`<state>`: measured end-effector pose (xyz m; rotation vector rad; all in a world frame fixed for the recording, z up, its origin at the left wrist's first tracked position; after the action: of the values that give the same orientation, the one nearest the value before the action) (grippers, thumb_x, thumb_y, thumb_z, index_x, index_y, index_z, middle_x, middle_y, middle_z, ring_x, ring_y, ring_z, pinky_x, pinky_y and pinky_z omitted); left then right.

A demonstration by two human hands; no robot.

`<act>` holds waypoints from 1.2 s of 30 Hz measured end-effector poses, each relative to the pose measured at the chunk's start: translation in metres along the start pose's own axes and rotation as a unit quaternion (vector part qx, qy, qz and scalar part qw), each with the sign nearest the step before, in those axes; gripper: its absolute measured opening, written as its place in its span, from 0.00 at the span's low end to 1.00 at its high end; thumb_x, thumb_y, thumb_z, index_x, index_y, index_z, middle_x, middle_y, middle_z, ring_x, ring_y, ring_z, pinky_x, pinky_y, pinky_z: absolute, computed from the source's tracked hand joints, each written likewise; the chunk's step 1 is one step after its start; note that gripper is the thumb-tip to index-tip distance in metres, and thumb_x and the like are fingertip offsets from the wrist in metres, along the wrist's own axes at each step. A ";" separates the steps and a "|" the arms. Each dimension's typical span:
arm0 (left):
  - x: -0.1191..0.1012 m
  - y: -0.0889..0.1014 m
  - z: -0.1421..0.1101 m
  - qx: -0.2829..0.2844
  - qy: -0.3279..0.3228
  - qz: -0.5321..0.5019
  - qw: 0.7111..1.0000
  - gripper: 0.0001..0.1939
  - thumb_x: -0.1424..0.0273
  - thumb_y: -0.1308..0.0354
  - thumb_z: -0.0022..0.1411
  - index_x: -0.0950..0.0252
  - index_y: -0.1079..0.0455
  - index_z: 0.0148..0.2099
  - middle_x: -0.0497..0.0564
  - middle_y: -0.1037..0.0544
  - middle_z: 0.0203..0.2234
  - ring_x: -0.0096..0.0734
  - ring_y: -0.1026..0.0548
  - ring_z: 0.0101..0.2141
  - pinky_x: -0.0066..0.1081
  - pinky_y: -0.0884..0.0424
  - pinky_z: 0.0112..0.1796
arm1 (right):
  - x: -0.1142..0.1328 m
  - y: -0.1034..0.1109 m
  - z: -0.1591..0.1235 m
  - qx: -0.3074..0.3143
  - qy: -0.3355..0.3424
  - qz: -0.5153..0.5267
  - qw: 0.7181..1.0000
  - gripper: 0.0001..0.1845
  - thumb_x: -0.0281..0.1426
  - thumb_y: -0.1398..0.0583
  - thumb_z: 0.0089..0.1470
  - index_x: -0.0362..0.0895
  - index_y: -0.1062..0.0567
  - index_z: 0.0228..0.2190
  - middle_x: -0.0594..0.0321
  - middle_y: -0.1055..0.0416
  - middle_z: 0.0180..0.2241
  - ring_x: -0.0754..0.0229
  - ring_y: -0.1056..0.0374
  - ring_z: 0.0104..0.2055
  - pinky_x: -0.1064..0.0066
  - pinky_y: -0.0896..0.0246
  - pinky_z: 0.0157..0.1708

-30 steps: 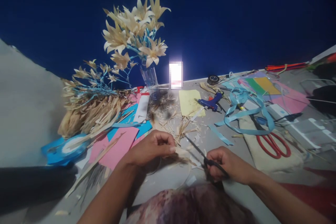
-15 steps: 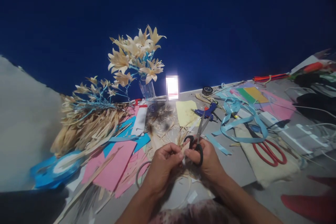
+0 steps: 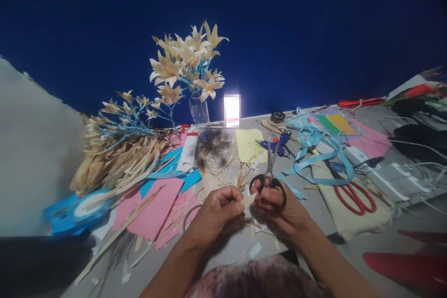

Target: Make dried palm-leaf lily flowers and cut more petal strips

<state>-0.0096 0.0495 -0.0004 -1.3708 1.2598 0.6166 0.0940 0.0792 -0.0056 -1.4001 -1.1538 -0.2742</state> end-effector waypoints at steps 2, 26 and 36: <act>-0.002 0.004 -0.001 -0.026 -0.001 0.012 1.000 0.17 0.59 0.30 0.52 0.65 0.32 0.30 0.44 0.34 0.20 0.23 0.41 0.22 0.26 0.48 0.25 | 0.009 0.003 -0.003 -0.027 0.023 -0.059 0.998 0.20 0.35 0.25 0.37 0.40 0.23 0.32 0.65 0.29 0.26 0.69 0.40 0.23 0.78 0.44 0.23; -0.001 -0.013 -0.001 0.070 0.007 0.025 0.997 0.17 0.59 0.31 0.53 0.67 0.30 0.30 0.50 0.30 0.27 0.29 0.35 0.30 0.27 0.42 0.32 | -0.011 -0.009 -0.003 0.038 -0.039 -0.060 0.997 0.20 0.34 0.25 0.33 0.40 0.26 0.27 0.68 0.34 0.22 0.68 0.42 0.23 0.77 0.47 0.23; 0.004 0.003 -0.002 0.019 0.026 0.005 0.999 0.19 0.58 0.29 0.51 0.66 0.33 0.30 0.47 0.31 0.24 0.26 0.37 0.25 0.27 0.45 0.28 | 0.004 -0.009 -0.006 0.029 -0.009 -0.113 0.993 0.24 0.34 0.25 0.35 0.41 0.26 0.33 0.66 0.30 0.26 0.67 0.39 0.25 0.76 0.44 0.25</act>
<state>-0.0114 0.0473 -0.0042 -1.3582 1.3142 0.5637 0.0918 0.0740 0.0042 -1.2235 -1.3276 -0.3862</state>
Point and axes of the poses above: each hand's wrist, its own z-axis towards the middle knuckle, its own y-axis out of the back of the hand, x = y × z, the point moved 10 cm from there along z, towards the middle knuckle
